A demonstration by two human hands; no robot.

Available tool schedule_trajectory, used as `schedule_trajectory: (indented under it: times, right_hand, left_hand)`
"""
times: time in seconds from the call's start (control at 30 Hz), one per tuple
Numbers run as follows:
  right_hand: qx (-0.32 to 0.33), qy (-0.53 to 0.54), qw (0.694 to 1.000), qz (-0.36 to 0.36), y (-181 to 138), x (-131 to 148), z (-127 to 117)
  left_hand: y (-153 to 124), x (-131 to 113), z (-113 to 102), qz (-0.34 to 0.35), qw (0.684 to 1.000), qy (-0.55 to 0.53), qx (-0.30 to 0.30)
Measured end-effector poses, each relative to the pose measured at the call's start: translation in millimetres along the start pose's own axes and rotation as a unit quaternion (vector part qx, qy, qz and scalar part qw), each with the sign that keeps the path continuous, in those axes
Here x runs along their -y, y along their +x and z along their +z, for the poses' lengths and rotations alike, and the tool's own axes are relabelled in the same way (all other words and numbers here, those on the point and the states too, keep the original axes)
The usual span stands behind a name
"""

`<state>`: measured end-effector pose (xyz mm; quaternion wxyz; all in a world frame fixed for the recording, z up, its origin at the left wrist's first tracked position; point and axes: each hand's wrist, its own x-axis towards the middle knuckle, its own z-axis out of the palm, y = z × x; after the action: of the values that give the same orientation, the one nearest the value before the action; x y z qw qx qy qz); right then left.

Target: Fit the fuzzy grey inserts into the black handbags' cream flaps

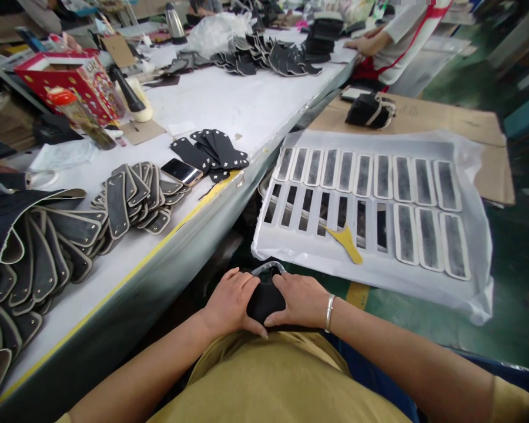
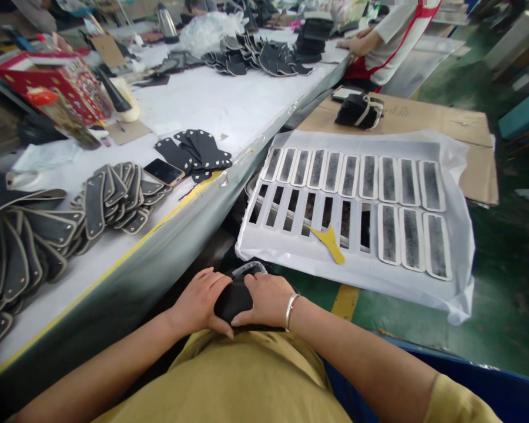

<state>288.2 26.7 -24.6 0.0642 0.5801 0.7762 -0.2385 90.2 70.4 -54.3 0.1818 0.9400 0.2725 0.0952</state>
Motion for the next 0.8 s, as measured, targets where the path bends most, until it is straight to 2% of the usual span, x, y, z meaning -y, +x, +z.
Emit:
schedule_trajectory:
  times: [0.27,0.53,0.6,0.67,0.8]
  right_hand:
    - [0.021,0.014,1.0,-0.005,2.0,-7.6,-3.3]
    - [0.007,0.034,0.999,0.033,5.8,-1.9,2.2]
    - [-0.005,0.11,0.992,0.058,8.6,-3.5,1.8]
    - [-0.02,0.218,0.972,0.085,7.2,-14.6,-3.2]
    - [-0.093,0.346,0.924,0.135,-26.2,-60.5,-11.9]
  left_hand:
    - [2.6,5.0,-3.6,0.004,0.999,-0.025,0.022]
    - [8.1,3.3,-7.2,-0.024,0.998,-0.013,0.055]
    - [10.4,3.0,-6.6,-0.035,0.998,-0.007,0.055]
    - [11.1,2.1,-6.9,-0.042,0.997,-0.014,0.058]
    - [5.1,-6.5,-4.8,-0.051,0.998,0.018,0.032]
